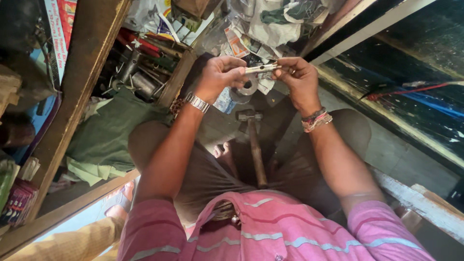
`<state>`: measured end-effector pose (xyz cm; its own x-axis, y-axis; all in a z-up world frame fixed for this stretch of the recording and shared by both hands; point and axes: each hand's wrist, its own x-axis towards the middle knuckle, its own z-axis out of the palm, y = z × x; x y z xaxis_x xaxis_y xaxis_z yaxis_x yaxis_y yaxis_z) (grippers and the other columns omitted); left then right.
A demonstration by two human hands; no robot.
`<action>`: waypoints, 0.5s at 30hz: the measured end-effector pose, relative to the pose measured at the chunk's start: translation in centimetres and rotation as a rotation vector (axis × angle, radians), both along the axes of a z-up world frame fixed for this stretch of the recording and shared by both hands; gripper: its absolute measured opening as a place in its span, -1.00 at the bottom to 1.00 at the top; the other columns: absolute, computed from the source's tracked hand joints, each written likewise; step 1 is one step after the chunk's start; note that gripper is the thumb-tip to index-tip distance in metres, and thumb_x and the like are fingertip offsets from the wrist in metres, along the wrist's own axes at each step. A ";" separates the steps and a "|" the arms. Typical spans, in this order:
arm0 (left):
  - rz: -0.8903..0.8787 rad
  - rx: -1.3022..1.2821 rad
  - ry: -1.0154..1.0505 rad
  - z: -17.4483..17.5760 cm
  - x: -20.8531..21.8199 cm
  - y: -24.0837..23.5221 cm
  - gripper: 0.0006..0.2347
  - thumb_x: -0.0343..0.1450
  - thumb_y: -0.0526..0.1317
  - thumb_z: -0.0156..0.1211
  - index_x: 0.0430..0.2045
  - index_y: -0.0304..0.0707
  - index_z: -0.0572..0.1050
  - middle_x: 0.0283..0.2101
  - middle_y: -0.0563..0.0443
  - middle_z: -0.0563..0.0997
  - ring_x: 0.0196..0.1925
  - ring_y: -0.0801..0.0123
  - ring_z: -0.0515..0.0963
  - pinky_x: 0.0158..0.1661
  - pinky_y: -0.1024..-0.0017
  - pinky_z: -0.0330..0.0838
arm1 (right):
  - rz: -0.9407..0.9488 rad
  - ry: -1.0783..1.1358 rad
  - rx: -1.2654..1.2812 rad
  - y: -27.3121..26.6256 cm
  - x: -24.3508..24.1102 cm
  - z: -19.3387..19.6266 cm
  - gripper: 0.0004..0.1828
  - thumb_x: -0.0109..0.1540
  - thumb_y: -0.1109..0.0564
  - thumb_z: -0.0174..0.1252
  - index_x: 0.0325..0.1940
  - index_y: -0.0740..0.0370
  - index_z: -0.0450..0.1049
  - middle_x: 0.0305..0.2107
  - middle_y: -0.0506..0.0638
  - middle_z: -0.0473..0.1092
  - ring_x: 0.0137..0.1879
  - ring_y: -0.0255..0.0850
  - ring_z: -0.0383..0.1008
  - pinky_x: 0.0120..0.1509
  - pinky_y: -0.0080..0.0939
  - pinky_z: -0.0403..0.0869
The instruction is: The person assembles and adjusts a circular electrical component with copper windings, using pliers and a hammer. They fit a yellow ring into a housing, manipulate wires, and tap the component with a hammer while seated on the floor.
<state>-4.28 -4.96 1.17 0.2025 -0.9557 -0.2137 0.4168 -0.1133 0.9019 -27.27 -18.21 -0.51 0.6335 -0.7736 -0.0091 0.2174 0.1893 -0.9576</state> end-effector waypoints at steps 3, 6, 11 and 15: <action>-0.079 0.041 -0.225 0.4 0.2 0.2 -0.80 0.40 -0.34 0.32 -0.13 -0.42 0.57 -0.32 -0.05 0.69 -0.38 0.45 0.67 -0.36 0.50 0.58 | 0.020 -0.040 0.024 0.2 0.0 0.2 -0.68 0.29 0.47 0.21 0.12 0.36 0.44 -0.11 0.08 0.53 -0.05 -0.23 0.58 0.12 -0.22 0.60; -0.145 0.071 -0.626 0.1 -0.1 0.5 -0.82 0.38 -0.27 0.37 -0.19 -0.30 0.63 -0.40 -0.03 0.68 -0.41 0.42 0.67 -0.38 0.44 0.53 | 0.036 0.008 -0.005 0.3 0.0 0.3 -0.64 0.28 0.46 0.21 0.15 0.34 0.41 -0.06 0.09 0.52 0.00 -0.23 0.57 0.15 -0.23 0.59; -0.004 -0.219 -1.183 -1.9 -0.9 1.1 -0.84 0.35 -0.21 0.39 -0.36 -0.29 0.57 -0.37 -0.20 0.63 -0.22 -0.08 0.63 -0.21 0.06 0.47 | -0.073 0.279 -0.539 1.4 0.9 0.5 -0.74 0.42 0.43 0.20 0.20 0.36 0.44 0.00 0.07 0.50 0.06 -0.29 0.51 0.20 -0.31 0.51; -0.251 -0.207 -1.175 -2.0 -2.3 1.3 -0.81 0.30 -0.18 0.32 -0.33 -0.28 0.59 -0.32 -0.21 0.65 -0.22 -0.07 0.64 -0.21 0.09 0.51 | -0.015 0.209 -0.434 2.3 2.9 3.7 -0.83 0.42 0.38 0.25 0.09 0.31 0.51 -0.12 -0.05 0.54 0.00 -0.33 0.55 0.14 -0.35 0.52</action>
<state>-6.56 -3.63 -0.83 -0.0254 -0.9903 0.1363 -0.6779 0.1173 0.7257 -24.39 -15.94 3.22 0.6412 -0.7433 0.1907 0.0116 -0.2390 -0.9709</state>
